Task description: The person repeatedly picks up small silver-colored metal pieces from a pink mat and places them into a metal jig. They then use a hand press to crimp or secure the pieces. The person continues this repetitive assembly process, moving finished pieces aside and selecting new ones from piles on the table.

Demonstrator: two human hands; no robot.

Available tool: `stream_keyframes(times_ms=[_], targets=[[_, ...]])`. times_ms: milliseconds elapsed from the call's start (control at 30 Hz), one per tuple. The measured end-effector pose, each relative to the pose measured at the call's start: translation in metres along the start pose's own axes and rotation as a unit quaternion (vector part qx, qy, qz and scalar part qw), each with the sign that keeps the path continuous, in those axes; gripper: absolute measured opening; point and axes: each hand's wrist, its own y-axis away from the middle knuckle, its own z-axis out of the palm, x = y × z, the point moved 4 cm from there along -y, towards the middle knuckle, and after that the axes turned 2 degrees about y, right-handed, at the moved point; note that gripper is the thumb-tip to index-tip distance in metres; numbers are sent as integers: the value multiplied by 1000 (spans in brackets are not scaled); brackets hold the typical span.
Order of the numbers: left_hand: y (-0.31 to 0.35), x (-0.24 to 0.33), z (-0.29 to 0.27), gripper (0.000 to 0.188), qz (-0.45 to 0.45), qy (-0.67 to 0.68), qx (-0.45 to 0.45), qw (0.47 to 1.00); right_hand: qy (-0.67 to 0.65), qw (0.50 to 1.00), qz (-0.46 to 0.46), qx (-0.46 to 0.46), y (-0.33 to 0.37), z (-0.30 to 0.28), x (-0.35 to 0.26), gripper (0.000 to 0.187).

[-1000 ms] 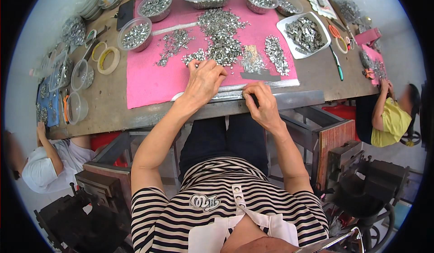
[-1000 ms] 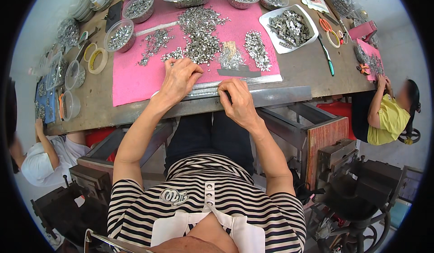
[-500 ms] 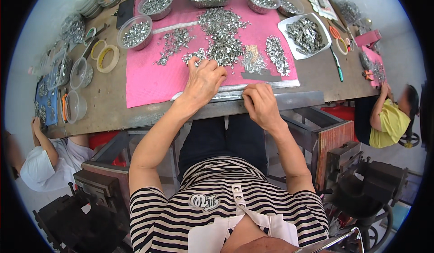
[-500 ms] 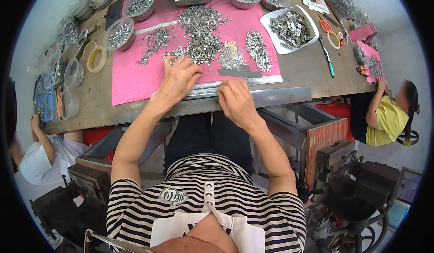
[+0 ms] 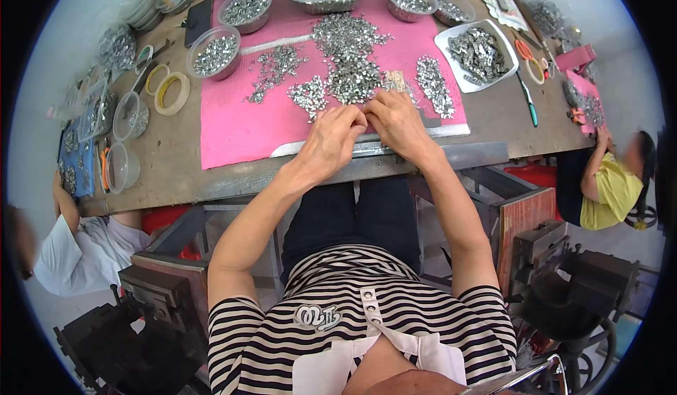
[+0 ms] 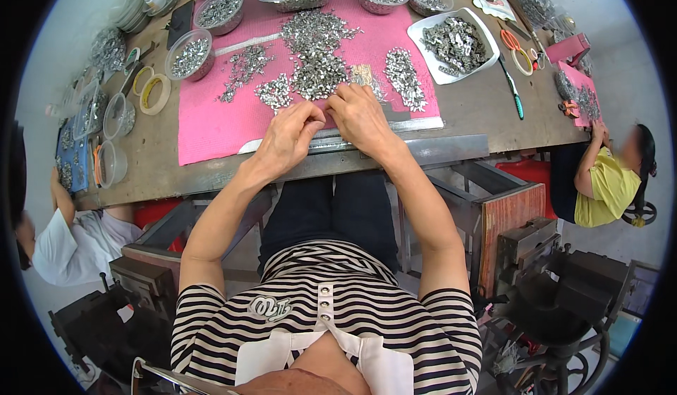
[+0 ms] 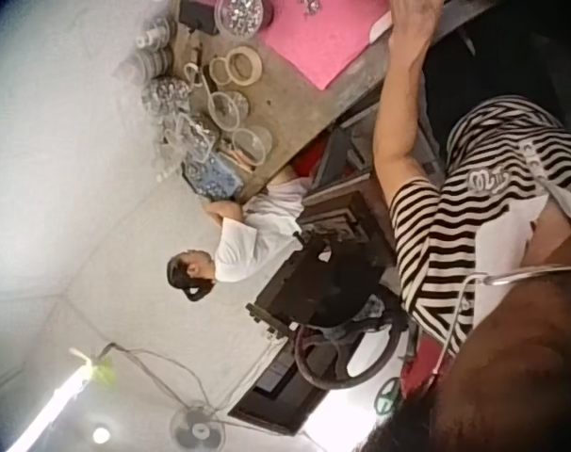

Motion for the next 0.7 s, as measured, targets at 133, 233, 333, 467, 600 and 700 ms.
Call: stream_keyframes(times_ms=[133, 233, 333, 467, 600, 700], targets=[[6, 2, 5, 7, -55, 100, -4, 994, -17, 1000, 21, -10, 2, -4, 2, 7], [5, 1, 9, 7, -40, 79, -3, 996, -6, 999, 32, -10, 2, -4, 1, 8], [8, 11, 18, 8, 10, 32, -5, 999, 12, 998, 49, -22, 4, -6, 2, 9], [14, 10, 27, 10, 22, 4, -20, 1000, -3, 999, 41, 4, 4, -7, 4, 7], [13, 12, 27, 9, 12, 2, -17, 1000, -11, 999, 41, 2, 5, -7, 6, 7], [13, 13, 28, 9, 8, 1, -15, 1000, -23, 999, 48, 4, 6, -7, 7, 7]])
